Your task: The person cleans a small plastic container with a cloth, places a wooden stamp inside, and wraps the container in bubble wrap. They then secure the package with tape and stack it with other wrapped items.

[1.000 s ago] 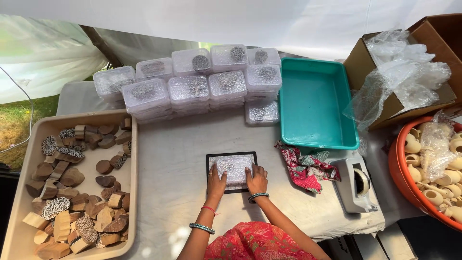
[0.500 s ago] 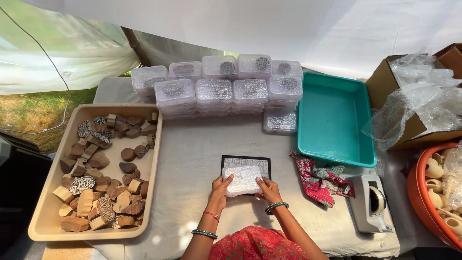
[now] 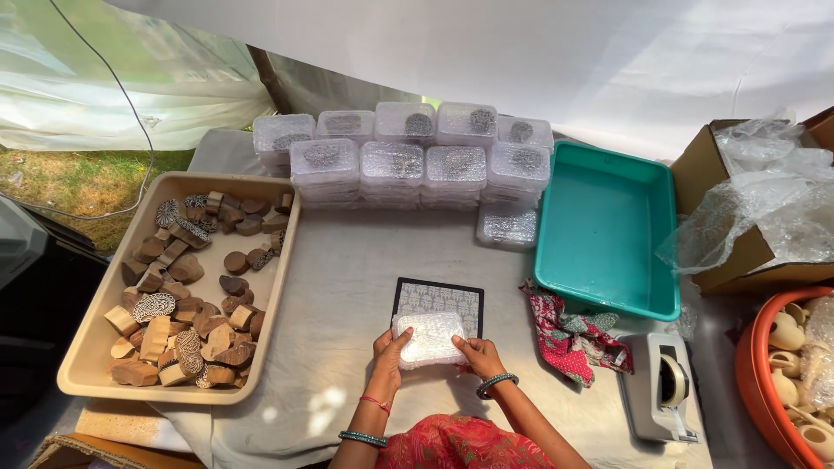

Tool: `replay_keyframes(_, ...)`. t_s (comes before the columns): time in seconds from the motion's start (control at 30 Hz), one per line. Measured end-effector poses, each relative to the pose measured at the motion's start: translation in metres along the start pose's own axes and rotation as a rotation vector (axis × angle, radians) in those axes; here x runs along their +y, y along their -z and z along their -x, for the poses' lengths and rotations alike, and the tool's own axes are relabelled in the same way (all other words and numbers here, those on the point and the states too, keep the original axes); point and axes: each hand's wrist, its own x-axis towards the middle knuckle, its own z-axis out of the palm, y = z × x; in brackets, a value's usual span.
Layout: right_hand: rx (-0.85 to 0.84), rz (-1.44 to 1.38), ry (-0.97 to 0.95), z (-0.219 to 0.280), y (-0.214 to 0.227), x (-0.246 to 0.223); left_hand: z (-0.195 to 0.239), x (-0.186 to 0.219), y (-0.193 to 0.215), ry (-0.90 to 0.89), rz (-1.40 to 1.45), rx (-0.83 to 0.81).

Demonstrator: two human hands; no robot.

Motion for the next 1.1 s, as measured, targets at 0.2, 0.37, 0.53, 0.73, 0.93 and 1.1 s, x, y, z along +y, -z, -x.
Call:
replay_keyframes(0.2, -0.043, -0.032, -0.035, -0.004, 0.041, -0.039, 0.044, 0.031, -0.038, 0.103, 0.013, 0.044)
replay_keyframes(0.37, 0.014, -0.014, 0.065, -0.024, 0.080, -0.091, 0.029, 0.015, 0.018, 0.128, -0.134, 0.066)
replay_keyframes(0.53, 0.190, -0.095, 0.178, -0.048, 0.115, -0.150, 0.010, 0.019, 0.073, 0.274, -0.207, 0.195)
replay_keyframes(0.73, 0.221, -0.119, 0.279, -0.085, 0.095, -0.226, 0.027, 0.042, 0.093, 0.308, -0.265, 0.109)
replay_keyframes(0.93, 0.119, -0.162, 0.348, -0.160, -0.023, -0.317, 0.018, 0.045, 0.089, 0.404, -0.242, 0.191)
replay_keyframes(1.1, 0.069, -0.122, 0.375, -0.216, -0.119, -0.380, 0.020, 0.050, 0.091, 0.416, -0.200, 0.152)
